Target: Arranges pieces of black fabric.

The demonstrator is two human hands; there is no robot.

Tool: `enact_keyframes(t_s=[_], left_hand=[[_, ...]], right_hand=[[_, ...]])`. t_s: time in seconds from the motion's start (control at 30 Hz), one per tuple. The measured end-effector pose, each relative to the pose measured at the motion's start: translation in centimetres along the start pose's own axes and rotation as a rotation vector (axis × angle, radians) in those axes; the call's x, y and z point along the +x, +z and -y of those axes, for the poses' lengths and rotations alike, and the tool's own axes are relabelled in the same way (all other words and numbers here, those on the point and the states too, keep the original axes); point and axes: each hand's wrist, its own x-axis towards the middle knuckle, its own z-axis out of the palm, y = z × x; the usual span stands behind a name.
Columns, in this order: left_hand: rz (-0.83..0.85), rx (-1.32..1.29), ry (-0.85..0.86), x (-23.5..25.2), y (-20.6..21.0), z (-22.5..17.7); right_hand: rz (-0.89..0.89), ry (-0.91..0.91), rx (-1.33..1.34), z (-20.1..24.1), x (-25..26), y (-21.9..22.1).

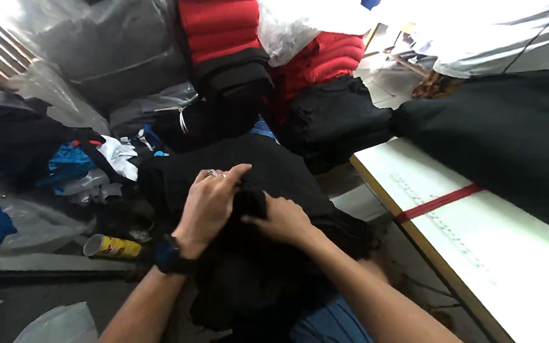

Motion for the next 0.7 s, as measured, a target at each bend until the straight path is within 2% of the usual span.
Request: enact_keyframes(t_s=[0.07, 0.1, 0.2, 0.23, 0.3, 0.4, 0.43, 0.5, 0.57, 0.63, 0.67, 0.7], left_hand=[[-0.148, -0.021, 0.047, -0.9, 2.4, -2.6], [-0.105, -0.095, 0.068, -2.5, 3.0, -4.2], [0.365, -0.162, 0.025, -10.0, 3.7, -7.0], [0.484, -0.132, -0.008, -12.1, 3.6, -7.0], [0.598, -0.100, -0.060, -14.2, 1.9, -6.3], [0.687, -0.223, -0.036, -11.6, -1.9, -3.9], [0.664, -0.265, -0.039, -9.6, -2.8, -2.9], [0.478, -0.231, -0.009, -5.3, -3.5, -0.9], [0.190, -0.067, -0.025, -2.4, -2.2, -0.2], [-0.077, 0.011, -0.016, -1.6, 0.5, -1.3], [-0.109, -0.028, 0.010, -2.2, 1.5, -2.3], [-0.058, -0.110, 0.034, -3.4, 2.3, -3.6]], right_hand=[[-0.086, 0.165, 0.303, -2.8, 2.4, 0.0], [-0.085, 0.235, 0.451, -4.0, 3.2, -0.3], [-0.044, 0.333, 0.690, -5.4, 4.0, -1.2], [-0.034, 0.320, 0.702, -5.6, 4.1, -1.2], [-0.006, 0.199, 0.659, -5.5, 3.9, -0.8], [0.224, -0.129, 0.390, -4.3, 1.8, -0.8], [0.295, -0.192, 0.247, -3.1, 0.9, -1.1], [0.327, -0.214, -0.026, -0.3, -0.7, -1.2], [0.194, -0.101, -0.149, 1.3, -1.0, -0.7], [-0.019, 0.051, 0.001, -0.6, 0.9, 0.0], [-0.075, 0.125, 0.139, -2.2, 2.3, 0.1], [-0.099, 0.178, 0.280, -3.7, 3.4, -0.1]])
